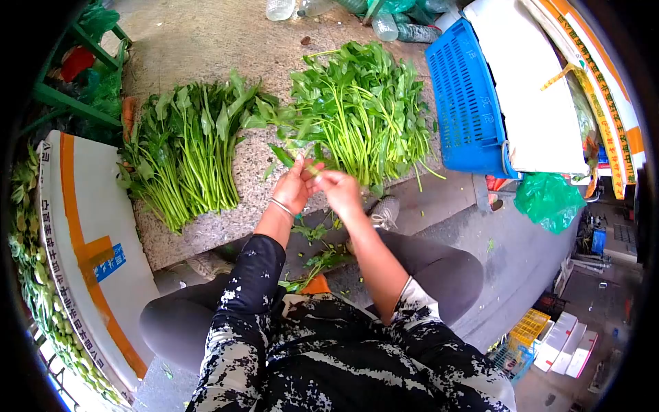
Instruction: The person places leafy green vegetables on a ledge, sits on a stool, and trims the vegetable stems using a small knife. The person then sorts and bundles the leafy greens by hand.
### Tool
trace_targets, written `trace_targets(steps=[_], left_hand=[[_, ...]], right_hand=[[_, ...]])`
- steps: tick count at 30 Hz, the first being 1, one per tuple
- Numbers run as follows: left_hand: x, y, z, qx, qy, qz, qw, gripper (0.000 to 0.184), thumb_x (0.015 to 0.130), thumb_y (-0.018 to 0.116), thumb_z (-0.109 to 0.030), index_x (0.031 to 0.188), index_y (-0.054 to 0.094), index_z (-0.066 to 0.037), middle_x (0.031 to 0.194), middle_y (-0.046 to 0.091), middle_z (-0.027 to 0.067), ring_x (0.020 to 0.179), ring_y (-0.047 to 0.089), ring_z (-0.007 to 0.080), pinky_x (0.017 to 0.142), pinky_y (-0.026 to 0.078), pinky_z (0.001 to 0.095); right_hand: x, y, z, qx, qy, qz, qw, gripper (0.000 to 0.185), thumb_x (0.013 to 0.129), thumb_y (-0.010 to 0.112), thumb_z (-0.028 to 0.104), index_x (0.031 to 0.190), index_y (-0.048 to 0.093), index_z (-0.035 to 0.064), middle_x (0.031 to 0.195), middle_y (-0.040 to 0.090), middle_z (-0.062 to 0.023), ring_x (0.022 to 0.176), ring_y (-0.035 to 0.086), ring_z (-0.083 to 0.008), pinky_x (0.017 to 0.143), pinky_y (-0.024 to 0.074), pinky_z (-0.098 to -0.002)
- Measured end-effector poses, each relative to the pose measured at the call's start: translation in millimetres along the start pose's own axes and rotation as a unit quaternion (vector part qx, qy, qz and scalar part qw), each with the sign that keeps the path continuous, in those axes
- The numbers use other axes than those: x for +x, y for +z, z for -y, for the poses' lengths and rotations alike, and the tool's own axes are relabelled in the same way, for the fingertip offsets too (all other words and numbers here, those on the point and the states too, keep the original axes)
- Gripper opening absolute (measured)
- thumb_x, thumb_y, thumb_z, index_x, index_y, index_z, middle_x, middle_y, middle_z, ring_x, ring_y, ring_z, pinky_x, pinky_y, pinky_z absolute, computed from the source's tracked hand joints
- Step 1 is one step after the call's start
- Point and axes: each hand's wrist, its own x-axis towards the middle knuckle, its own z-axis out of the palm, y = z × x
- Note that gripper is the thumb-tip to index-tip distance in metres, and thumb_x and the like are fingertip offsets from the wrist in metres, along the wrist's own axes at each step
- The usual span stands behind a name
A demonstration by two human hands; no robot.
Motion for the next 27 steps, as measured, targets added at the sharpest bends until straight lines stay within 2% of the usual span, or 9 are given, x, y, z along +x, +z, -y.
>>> trace_targets(steps=[3, 5, 8, 11, 14, 20, 22, 24, 27], left_hand=[[1.5, -14.2, 3.8, -0.047, 0.033, 0.015, 0.998, 0.030, 0.090, 0.041, -0.023, 0.113, 0.043, -0.004, 0.102, 0.056, 0.0126, 0.093, 0.054, 0.0251, 0.077, 0.047, 0.0371], [-3.0, -25.5, 2.7, -0.091, 0.059, 0.038, 0.993, 0.022, 0.089, 0.043, -0.014, 0.108, 0.047, -0.003, 0.092, 0.058, 0.0127, 0.083, 0.058, 0.0238, 0.072, 0.048, 0.0354], [-14.7, -19.1, 1.0, -0.047, 0.074, -0.009, 0.996, 0.019, 0.087, 0.045, -0.010, 0.105, 0.050, -0.004, 0.085, 0.059, 0.0101, 0.068, 0.058, 0.0191, 0.064, 0.050, 0.0318], [-15.2, -6.4, 2.7, -0.019, 0.077, -0.056, 0.995, 0.017, 0.086, 0.048, -0.013, 0.101, 0.052, -0.004, 0.080, 0.060, 0.0073, 0.055, 0.051, 0.0119, 0.052, 0.046, 0.0254], [-1.9, -0.1, 14.0, 0.063, 0.030, -0.072, 0.995, 0.027, 0.087, 0.047, -0.032, 0.102, 0.050, -0.010, 0.079, 0.058, 0.0033, 0.059, 0.043, 0.0098, 0.052, 0.036, 0.0236], [4.3, -13.8, 20.7, -0.006, 0.019, -0.048, 0.999, 0.025, 0.091, 0.037, -0.033, 0.096, 0.048, -0.011, 0.080, 0.057, 0.0009, 0.067, 0.050, 0.0130, 0.054, 0.037, 0.0271], [-6.2, -15.0, 15.0, -0.032, -0.012, -0.077, 0.996, 0.019, 0.092, 0.035, -0.027, 0.090, 0.046, -0.012, 0.075, 0.054, -0.0001, 0.066, 0.049, 0.0128, 0.050, 0.036, 0.0261], [-10.1, -20.9, 15.3, -0.057, 0.017, -0.076, 0.995, 0.018, 0.092, 0.034, -0.027, 0.090, 0.045, -0.012, 0.072, 0.052, 0.0000, 0.064, 0.048, 0.0121, 0.047, 0.035, 0.0240], [-12.7, -20.1, 13.9, -0.108, 0.076, -0.059, 0.990, 0.025, 0.091, 0.037, -0.035, 0.092, 0.046, -0.011, 0.068, 0.047, -0.0003, 0.059, 0.044, 0.0103, 0.041, 0.029, 0.0184]], right_hand=[[-1.6, -5.1, 9.1, 0.015, 0.129, 0.059, 0.990, 0.021, 0.078, 0.061, 0.025, 0.079, 0.064, 0.0048, 0.065, 0.062, -0.0059, 0.060, 0.059, -0.0157, 0.059, 0.0455, -0.0278], [28.9, -18.7, -2.8, -0.144, -0.060, -0.143, 0.977, 0.021, 0.078, 0.060, 0.028, 0.080, 0.062, 0.0074, 0.068, 0.062, -0.0068, 0.063, 0.060, -0.0204, 0.059, 0.0464, -0.0303], [69.3, -36.0, 10.5, -0.292, -0.177, -0.295, 0.893, 0.021, 0.077, 0.060, 0.028, 0.085, 0.061, 0.0089, 0.072, 0.061, -0.0090, 0.066, 0.060, -0.0251, 0.059, 0.0465, -0.0343], [82.9, -39.9, 18.1, -0.457, 0.008, -0.112, 0.882, 0.022, 0.074, 0.063, 0.025, 0.088, 0.059, 0.0077, 0.073, 0.059, -0.0109, 0.069, 0.060, -0.0272, 0.060, 0.0470, -0.0371], [65.9, -25.4, 18.8, -0.373, 0.013, -0.035, 0.927, 0.017, 0.072, 0.064, 0.018, 0.083, 0.060, 0.0052, 0.072, 0.060, -0.0111, 0.066, 0.060, -0.0260, 0.060, 0.0482, -0.0354], [24.3, -10.8, -1.9, -0.088, 0.040, 0.175, 0.980, 0.012, 0.074, 0.057, 0.010, 0.084, 0.062, 0.0046, 0.067, 0.060, -0.0118, 0.060, 0.060, -0.0232, 0.056, 0.0467, -0.0330], [55.3, -26.4, -13.8, -0.130, -0.046, -0.062, 0.989, 0.012, 0.076, 0.056, 0.013, 0.081, 0.061, 0.0035, 0.067, 0.061, -0.0113, 0.059, 0.058, -0.0251, 0.059, 0.0467, -0.0337], [82.2, -47.5, -3.5, -0.262, -0.059, -0.244, 0.932, 0.017, 0.076, 0.059, 0.018, 0.084, 0.060, 0.0020, 0.085, 0.057, -0.0167, 0.080, 0.057, -0.0307, 0.065, 0.0463, -0.0374], [89.4, -63.3, 13.3, -0.416, 0.056, -0.181, 0.889, 0.023, 0.073, 0.061, 0.023, 0.088, 0.059, 0.0054, 0.087, 0.055, -0.0163, 0.081, 0.057, -0.0331, 0.066, 0.0472, -0.0393]])
